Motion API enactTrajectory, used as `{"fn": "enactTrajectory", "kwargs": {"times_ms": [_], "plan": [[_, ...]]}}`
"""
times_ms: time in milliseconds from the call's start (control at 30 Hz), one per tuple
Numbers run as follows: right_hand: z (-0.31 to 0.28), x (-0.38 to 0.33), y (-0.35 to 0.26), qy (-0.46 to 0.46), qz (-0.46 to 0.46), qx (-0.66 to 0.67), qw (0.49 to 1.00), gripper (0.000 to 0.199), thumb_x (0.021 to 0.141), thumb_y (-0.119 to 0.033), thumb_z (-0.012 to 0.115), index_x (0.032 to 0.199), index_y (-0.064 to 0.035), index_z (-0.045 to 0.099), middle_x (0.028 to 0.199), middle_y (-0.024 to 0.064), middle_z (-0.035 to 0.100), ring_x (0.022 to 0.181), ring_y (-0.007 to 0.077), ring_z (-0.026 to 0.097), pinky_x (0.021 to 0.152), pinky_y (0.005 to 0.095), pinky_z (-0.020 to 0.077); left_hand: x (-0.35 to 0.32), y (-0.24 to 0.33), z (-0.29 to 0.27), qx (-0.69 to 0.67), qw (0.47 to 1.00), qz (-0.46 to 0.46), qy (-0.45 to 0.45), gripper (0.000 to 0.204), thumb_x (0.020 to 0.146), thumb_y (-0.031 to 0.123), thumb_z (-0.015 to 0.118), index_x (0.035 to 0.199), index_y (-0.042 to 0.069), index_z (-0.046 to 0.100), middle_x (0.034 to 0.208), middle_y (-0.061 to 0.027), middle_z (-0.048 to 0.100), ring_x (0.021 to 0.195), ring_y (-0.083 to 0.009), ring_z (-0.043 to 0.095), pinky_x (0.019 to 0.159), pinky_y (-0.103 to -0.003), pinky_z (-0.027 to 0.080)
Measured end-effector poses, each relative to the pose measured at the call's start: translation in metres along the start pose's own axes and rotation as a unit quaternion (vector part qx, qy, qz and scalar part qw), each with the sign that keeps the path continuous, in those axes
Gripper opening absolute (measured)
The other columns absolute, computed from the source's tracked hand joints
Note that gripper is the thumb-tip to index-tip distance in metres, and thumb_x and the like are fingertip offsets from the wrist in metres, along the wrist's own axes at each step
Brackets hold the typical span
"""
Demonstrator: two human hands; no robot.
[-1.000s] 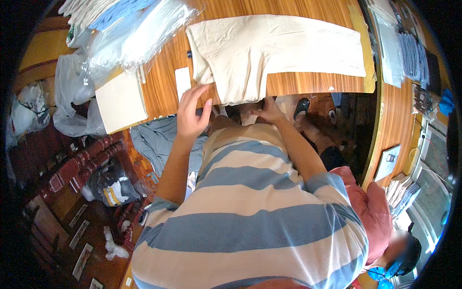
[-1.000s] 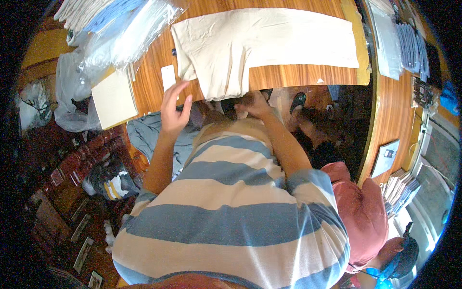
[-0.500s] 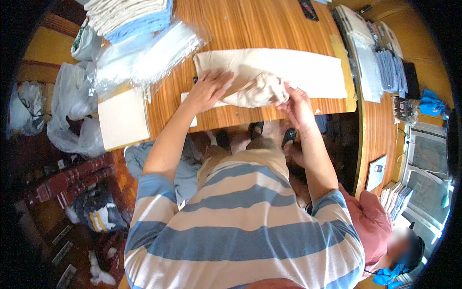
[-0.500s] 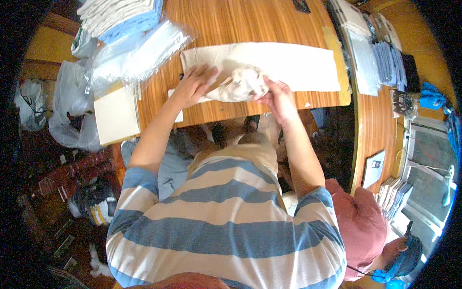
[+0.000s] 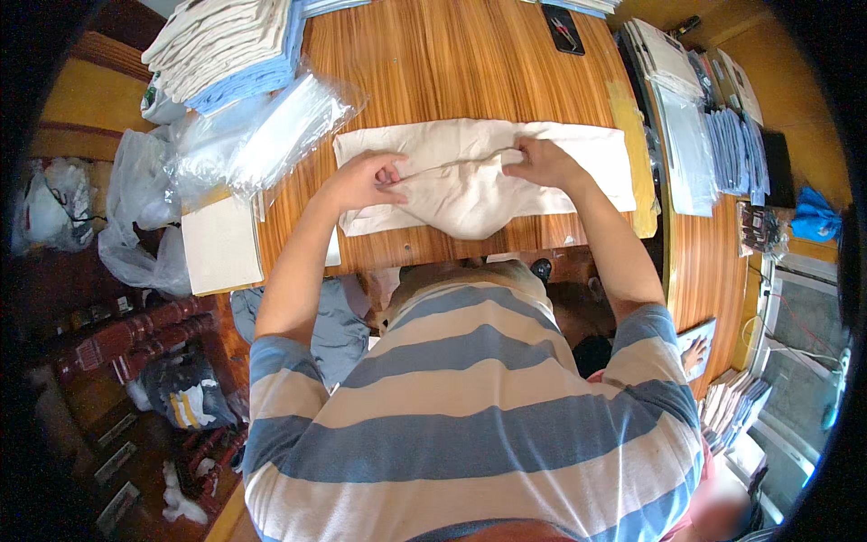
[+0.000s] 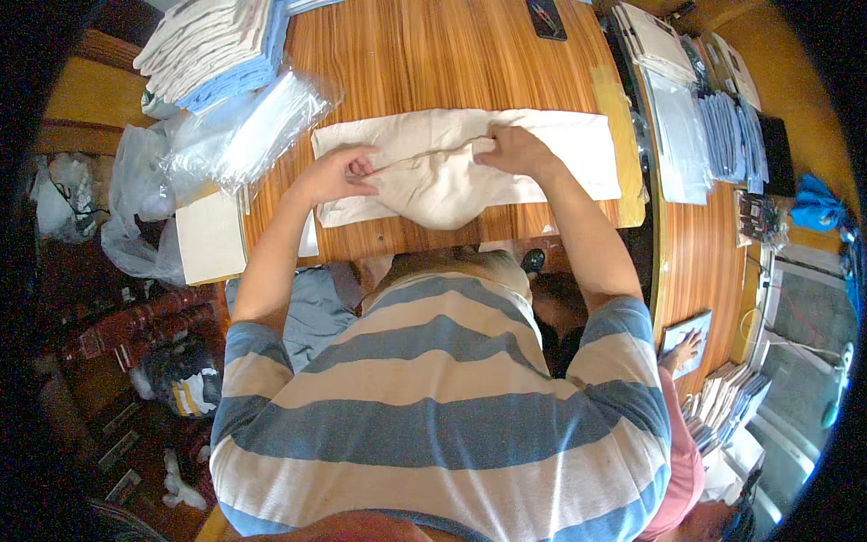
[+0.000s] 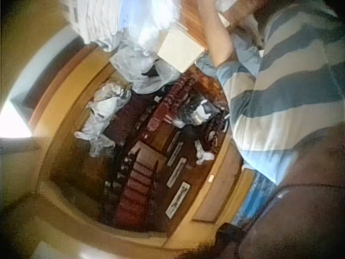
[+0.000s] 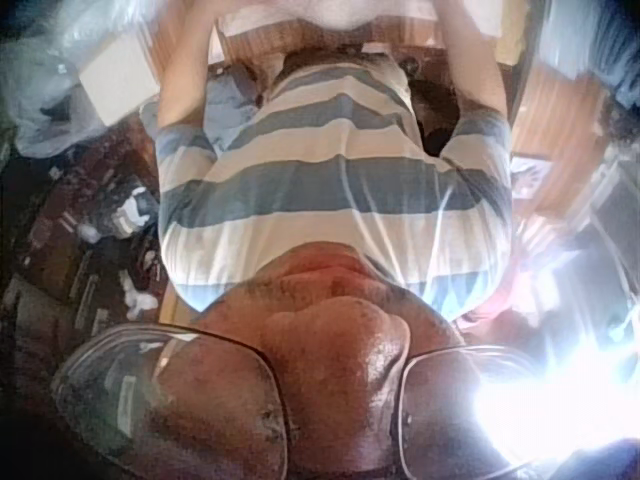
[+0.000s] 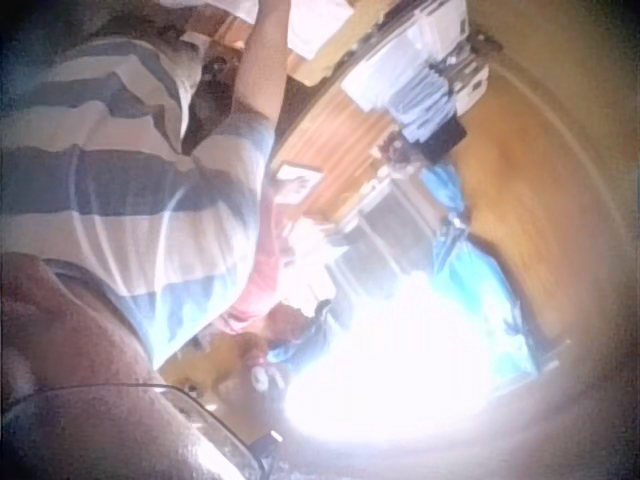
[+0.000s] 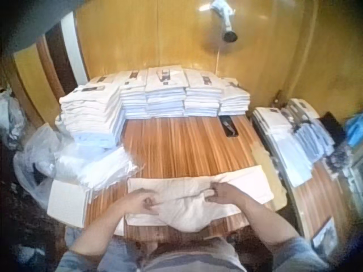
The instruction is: The person folds a light-colored shirt on a wooden table. They smooth the fabric, fold the sleeves and sides inward, fold the shirt in half, and then fold it again into a compact rectangle. Finally, they place a tag on the folded shirt.
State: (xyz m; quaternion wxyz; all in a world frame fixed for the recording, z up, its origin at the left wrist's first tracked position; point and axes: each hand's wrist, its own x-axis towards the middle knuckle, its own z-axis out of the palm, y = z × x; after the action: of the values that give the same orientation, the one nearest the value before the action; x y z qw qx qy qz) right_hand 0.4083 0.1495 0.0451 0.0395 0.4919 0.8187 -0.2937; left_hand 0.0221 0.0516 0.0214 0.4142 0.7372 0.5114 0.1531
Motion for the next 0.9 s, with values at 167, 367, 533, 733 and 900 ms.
{"fn": "enactTrajectory", "kwargs": {"times_ms": [167, 367, 533, 733, 900], "plan": [[-0.048, -0.001, 0.012, -0.014, -0.074, 0.274, 0.959, 0.026, 0.1, -0.024, 0.076, 0.114, -0.003, 0.07, 0.097, 0.0009, 0.073, 0.091, 0.0092, 0.063, 0.085, 0.0259, 0.0498, -0.001, -0.001, -0.013, -0.012, 0.999, 0.04, -0.022, 0.053, 0.075, 0.031, 0.096, 0.111, 0.003, 0.07, 0.098, -0.0106, 0.071, 0.092, -0.0248, 0.067, 0.086, -0.037, 0.055], [-0.025, 0.011, 0.095, 0.084, 0.028, 0.455, 0.886, 0.023, 0.101, -0.023, 0.074, 0.107, -0.0015, 0.072, 0.103, 0.0031, 0.073, 0.097, 0.0108, 0.064, 0.089, 0.0266, 0.0494, 0.016, 0.004, -0.034, 0.026, 0.995, -0.097, 0.005, 0.044, 0.087, 0.034, 0.087, 0.11, -0.001, 0.074, 0.106, -0.0147, 0.075, 0.1, -0.0261, 0.071, 0.092, -0.036, 0.054], [0.0, 0.014, 0.118, 0.131, 0.034, 0.451, 0.882, 0.023, 0.1, -0.022, 0.075, 0.108, 0.0003, 0.074, 0.098, 0.0034, 0.074, 0.089, 0.0127, 0.064, 0.082, 0.0269, 0.0516, 0.031, -0.007, -0.036, 0.096, 0.984, -0.144, 0.039, 0.039, 0.092, 0.037, 0.082, 0.103, 0.0, 0.075, 0.105, -0.0166, 0.076, 0.095, -0.0289, 0.072, 0.085, -0.038, 0.056], [0.02, 0.009, 0.11, 0.284, 0.023, 0.263, 0.922, 0.025, 0.093, -0.021, 0.08, 0.102, 0.0019, 0.074, 0.085, 0.0161, 0.072, 0.072, 0.0242, 0.067, 0.066, 0.0358, 0.0538, 0.035, 0.024, -0.018, 0.206, 0.949, -0.207, 0.122, 0.033, 0.097, 0.038, 0.074, 0.113, 0.009, 0.075, 0.123, -0.0134, 0.073, 0.115, -0.0318, 0.067, 0.097, -0.042, 0.052], [0.025, 0.0, 0.092, 0.393, 0.009, 0.076, 0.916, 0.016, 0.092, -0.017, 0.076, 0.098, -0.0022, 0.075, 0.104, 0.0149, 0.074, 0.103, 0.0396, 0.066, 0.093, 0.0505, 0.0499, 0.035, 0.042, 0.075, 0.269, 0.908, -0.06, 0.316, 0.042, 0.104, 0.036, 0.061, 0.143, 0.019, 0.064, 0.163, -0.013, 0.046, 0.152, -0.0394, 0.037, 0.122, -0.057, 0.03]]}}
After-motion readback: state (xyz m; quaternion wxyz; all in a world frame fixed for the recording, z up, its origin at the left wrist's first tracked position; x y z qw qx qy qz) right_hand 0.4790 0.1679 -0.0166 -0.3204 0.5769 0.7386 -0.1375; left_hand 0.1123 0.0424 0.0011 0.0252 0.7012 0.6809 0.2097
